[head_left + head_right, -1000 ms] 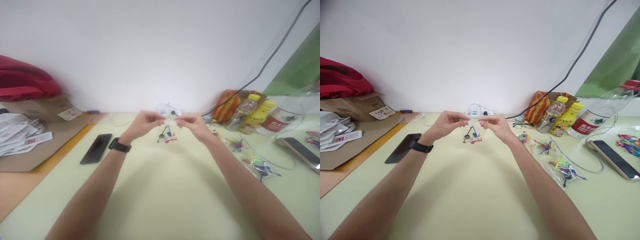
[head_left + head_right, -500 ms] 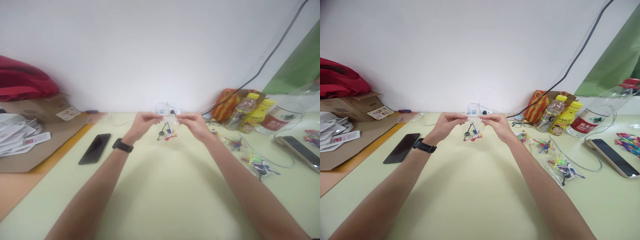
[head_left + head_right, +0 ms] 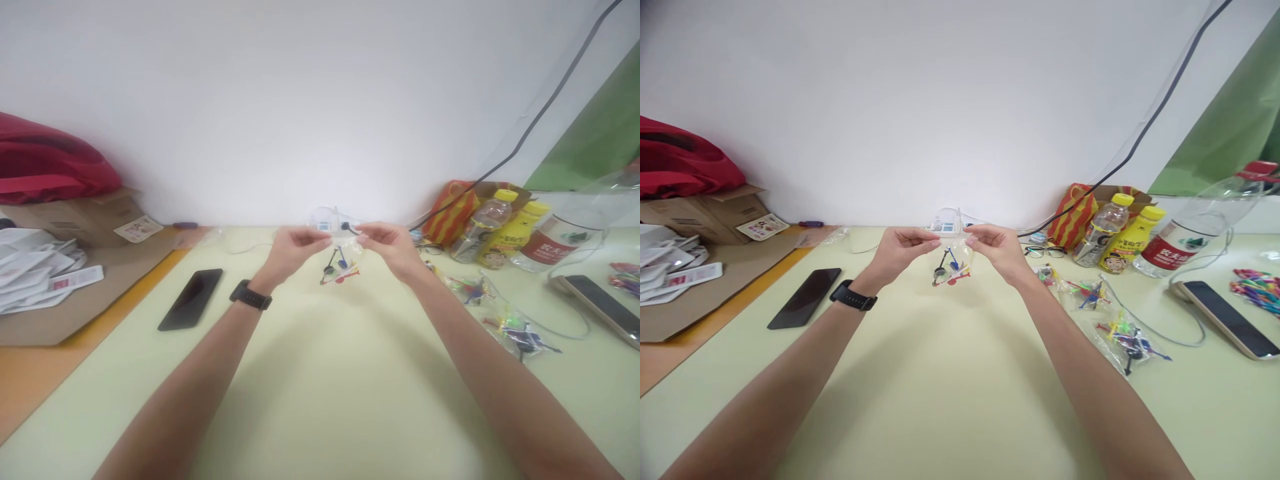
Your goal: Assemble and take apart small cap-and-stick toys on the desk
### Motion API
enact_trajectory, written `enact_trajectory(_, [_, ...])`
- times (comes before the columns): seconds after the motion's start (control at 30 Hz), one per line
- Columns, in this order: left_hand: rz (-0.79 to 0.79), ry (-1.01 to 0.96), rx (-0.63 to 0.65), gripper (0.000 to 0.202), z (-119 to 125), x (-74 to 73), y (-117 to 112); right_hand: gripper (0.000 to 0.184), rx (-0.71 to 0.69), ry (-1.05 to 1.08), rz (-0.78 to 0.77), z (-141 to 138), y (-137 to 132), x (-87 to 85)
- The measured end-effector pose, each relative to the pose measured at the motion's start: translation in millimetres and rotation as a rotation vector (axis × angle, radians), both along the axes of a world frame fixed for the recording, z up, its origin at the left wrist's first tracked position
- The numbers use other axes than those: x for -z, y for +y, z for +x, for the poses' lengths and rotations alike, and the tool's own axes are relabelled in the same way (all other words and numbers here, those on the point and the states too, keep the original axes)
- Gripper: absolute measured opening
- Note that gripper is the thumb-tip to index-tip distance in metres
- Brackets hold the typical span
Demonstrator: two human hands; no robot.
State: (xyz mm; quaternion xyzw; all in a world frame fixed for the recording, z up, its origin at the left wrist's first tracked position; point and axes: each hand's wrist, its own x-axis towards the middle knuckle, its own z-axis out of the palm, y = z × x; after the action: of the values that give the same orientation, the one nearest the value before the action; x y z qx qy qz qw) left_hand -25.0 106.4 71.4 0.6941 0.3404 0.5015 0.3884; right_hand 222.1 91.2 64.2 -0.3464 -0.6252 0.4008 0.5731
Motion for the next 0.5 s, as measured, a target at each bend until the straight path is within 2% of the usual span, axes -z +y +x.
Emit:
enact_trajectory(0.23, [0.05,0.068,0.049,0.038,4,-8.9,-7,0.05,-0.074,-0.108,0.043,1,-6,-6.5])
enact_trajectory(0.37, [0.084,0.115,0.076,0.035,9,-13.0,-13,0.036,-0.088,-0.261,0.093,-5,-12,-9.7])
enact_trajectory(0.5, [0.125,0.216,0.091,0.032,6,-18.9,-14,0.035,-0.048,-0.33,0.146,-4,-13,-13.2])
